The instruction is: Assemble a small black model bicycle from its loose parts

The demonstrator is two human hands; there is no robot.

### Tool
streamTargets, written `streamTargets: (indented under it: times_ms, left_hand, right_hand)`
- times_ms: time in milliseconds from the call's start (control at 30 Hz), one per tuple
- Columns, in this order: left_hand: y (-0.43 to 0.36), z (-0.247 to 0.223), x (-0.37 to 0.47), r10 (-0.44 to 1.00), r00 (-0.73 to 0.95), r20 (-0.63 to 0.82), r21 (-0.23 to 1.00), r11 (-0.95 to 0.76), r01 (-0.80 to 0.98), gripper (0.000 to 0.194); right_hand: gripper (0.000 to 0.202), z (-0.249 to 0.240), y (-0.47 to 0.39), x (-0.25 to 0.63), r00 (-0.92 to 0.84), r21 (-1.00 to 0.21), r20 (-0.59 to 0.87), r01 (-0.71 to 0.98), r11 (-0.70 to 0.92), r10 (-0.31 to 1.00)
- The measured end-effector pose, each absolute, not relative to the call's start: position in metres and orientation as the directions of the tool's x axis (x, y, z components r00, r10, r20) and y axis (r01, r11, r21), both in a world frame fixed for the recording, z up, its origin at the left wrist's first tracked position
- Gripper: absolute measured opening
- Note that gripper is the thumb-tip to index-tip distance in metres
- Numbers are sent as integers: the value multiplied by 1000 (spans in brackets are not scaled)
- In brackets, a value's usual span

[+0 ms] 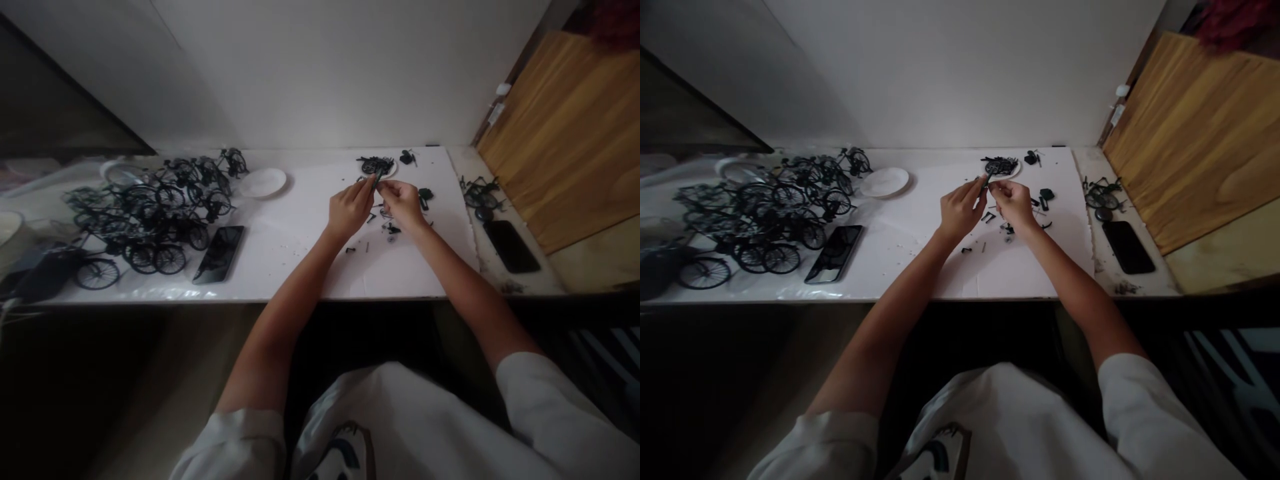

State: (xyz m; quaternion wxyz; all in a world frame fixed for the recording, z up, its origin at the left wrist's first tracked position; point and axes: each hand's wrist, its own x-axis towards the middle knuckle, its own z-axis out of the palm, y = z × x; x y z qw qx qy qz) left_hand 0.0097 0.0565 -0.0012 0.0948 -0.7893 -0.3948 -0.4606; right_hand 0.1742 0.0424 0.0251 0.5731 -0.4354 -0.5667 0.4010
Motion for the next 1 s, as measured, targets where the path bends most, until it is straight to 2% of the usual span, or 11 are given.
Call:
streamTargets:
  times_ms: [100,233,333,433,533,733,1000]
  left_hand:
    - [53,1,12,533,227,815,237,-664,710,41]
    - [49,3,14,547,144,825,302,-641,706,39]
    - [47,3,15,598,139,790,358,-632,687,39]
    - [47,3,15,630,170,758,380,-638,669,43]
    - [48,2,14,613,177,770,359,-645,674,44]
    - [49,1,14,620,202,758,350,-649,676,42]
    - [50,1,13,584,239,775,325,-694,643,42]
  right_hand:
    - [52,25,36,173,81,-874,450,243,420,889]
    - [34,24,33,177,19,-642,639,564,519,769]
    - [27,22,37,182,-54,-512,676,683,521,735]
    - [21,20,42,186,-88,-450,687,728,517,722]
    - [16,19,44,187,-90,-474,674,708,523,733]
    - [15,17,44,186,-94,-607,609,584,539,788]
    - [17,19,44,184,-72,-655,597,532,537,799]
